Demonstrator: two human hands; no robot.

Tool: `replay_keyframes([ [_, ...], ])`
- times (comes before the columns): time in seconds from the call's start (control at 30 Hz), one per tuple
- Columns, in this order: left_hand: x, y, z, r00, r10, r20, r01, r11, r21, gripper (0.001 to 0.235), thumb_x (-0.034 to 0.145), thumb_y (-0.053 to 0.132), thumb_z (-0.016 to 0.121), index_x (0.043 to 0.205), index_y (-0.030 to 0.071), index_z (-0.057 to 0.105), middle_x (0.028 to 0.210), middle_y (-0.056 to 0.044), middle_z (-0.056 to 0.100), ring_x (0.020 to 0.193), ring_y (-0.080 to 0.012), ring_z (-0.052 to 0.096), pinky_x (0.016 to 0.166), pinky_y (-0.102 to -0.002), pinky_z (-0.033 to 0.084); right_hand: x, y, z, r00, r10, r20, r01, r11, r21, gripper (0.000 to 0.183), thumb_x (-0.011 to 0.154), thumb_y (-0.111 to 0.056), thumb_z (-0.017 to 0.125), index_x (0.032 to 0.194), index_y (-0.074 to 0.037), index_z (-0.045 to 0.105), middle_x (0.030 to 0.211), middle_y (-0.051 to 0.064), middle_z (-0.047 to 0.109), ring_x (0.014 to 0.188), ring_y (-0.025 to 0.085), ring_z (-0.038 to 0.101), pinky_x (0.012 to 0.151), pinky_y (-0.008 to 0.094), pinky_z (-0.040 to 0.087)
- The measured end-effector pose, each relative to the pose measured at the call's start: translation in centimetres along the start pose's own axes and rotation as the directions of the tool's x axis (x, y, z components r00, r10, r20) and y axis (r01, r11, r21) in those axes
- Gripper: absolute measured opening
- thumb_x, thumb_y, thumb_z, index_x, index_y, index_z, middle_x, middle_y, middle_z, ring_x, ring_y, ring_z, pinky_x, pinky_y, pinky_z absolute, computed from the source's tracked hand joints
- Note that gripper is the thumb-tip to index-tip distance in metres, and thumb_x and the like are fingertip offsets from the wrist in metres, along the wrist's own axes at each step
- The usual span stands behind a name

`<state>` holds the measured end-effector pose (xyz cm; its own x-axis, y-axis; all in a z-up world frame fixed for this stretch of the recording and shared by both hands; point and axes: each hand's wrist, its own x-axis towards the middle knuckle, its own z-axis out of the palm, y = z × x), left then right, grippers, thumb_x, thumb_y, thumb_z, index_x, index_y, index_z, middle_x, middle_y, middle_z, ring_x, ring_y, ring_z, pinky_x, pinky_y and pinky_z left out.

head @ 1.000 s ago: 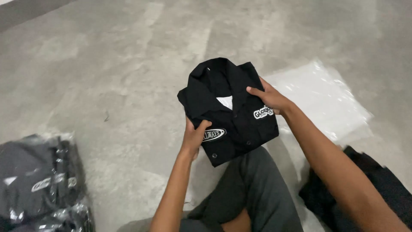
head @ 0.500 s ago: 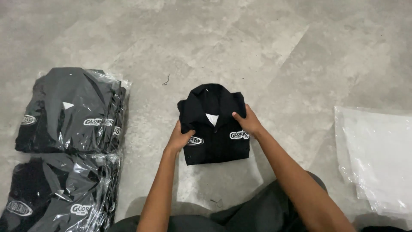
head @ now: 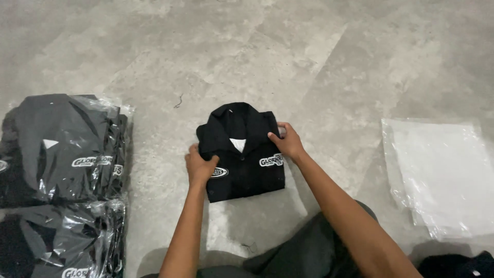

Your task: The person sits on the floor and folds black shirts, then places each folded shirt into a clear plastic bag. They smooth the shirts and bags before stacking the packaged items.

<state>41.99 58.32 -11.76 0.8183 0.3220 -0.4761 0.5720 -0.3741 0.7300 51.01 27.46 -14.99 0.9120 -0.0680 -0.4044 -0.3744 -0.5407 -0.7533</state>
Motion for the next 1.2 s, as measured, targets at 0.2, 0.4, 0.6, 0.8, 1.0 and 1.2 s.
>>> replay_keyframes([
  [0.2,-5.1,7.9,4.3,0.889,0.306,-0.339,-0.257,0.949,0.184,0.066,0.088,0.017,0.071,0.148,0.017,0.044,0.137,-0.014,0.039,0.133,-0.0431,0.037,0.105,-0.067,0.041,-3.9,-0.7,-8.5,0.999,-0.004,-0.036,0.006,0.998,0.059,0.064,0.095,-0.034,0.077,0.151,-0.015,0.051,0.116,0.019,0.074,0.088,0.024,0.078,0.066,0.033,0.066],
  [0.4,-7.3,13.8,17.4,0.820,0.518,-0.244,-0.527,0.849,0.032,0.045,0.086,0.013,0.073,0.130,0.014,0.062,0.135,-0.012,0.043,0.128,-0.0414,0.042,0.098,-0.060,0.046,-7.5,4.2,-20.2,0.980,0.002,-0.198,0.008,0.999,0.052,0.063,0.098,-0.031,0.073,0.153,-0.011,0.049,0.120,0.023,0.073,0.092,0.028,0.078,0.068,0.035,0.065],
  [0.6,-14.1,19.0,32.9,0.714,0.699,0.039,-0.684,0.709,-0.172,0.054,0.080,0.011,0.077,0.131,0.012,0.062,0.125,-0.015,0.053,0.121,-0.0419,0.053,0.105,-0.054,0.044,-12.4,12.1,-31.9,0.930,0.087,-0.357,-0.099,0.995,-0.015,0.064,0.098,-0.032,0.073,0.152,-0.010,0.048,0.118,0.018,0.076,0.094,0.026,0.079,0.077,0.038,0.066],
  [0.8,-22.5,22.7,42.2,0.663,0.550,0.508,-0.544,0.820,-0.178,0.069,0.088,0.018,0.077,0.151,0.011,0.052,0.145,-0.020,0.047,0.142,-0.0412,0.044,0.115,-0.051,0.045,-17.3,20.6,-40.3,0.849,0.232,-0.475,-0.253,0.967,0.020,0.066,0.096,-0.029,0.075,0.153,-0.010,0.049,0.119,0.018,0.076,0.099,0.030,0.078,0.079,0.039,0.065],
  [1.0,-25.9,21.4,48.5,0.584,0.503,0.637,-0.638,0.770,-0.022,0.064,0.093,0.019,0.075,0.152,0.007,0.051,0.147,-0.023,0.046,0.141,-0.0419,0.047,0.109,-0.049,0.053,-20.5,26.3,-43.4,0.819,0.298,-0.491,-0.380,0.922,-0.074,0.067,0.092,-0.027,0.080,0.150,-0.008,0.052,0.132,0.024,0.070,0.126,0.043,0.066,0.100,0.055,0.058],
  [1.2,-26.1,20.2,49.2,0.340,0.390,0.856,-0.919,0.329,0.215,0.060,0.100,0.027,0.070,0.155,0.013,0.052,0.164,-0.020,0.038,0.155,-0.0414,0.030,0.117,-0.052,0.044,-19.5,29.4,-43.5,0.816,0.381,-0.436,-0.488,0.857,-0.165,0.070,0.089,-0.043,0.082,0.149,-0.021,0.055,0.145,0.014,0.060,0.138,0.041,0.055,0.109,0.062,0.048],
])
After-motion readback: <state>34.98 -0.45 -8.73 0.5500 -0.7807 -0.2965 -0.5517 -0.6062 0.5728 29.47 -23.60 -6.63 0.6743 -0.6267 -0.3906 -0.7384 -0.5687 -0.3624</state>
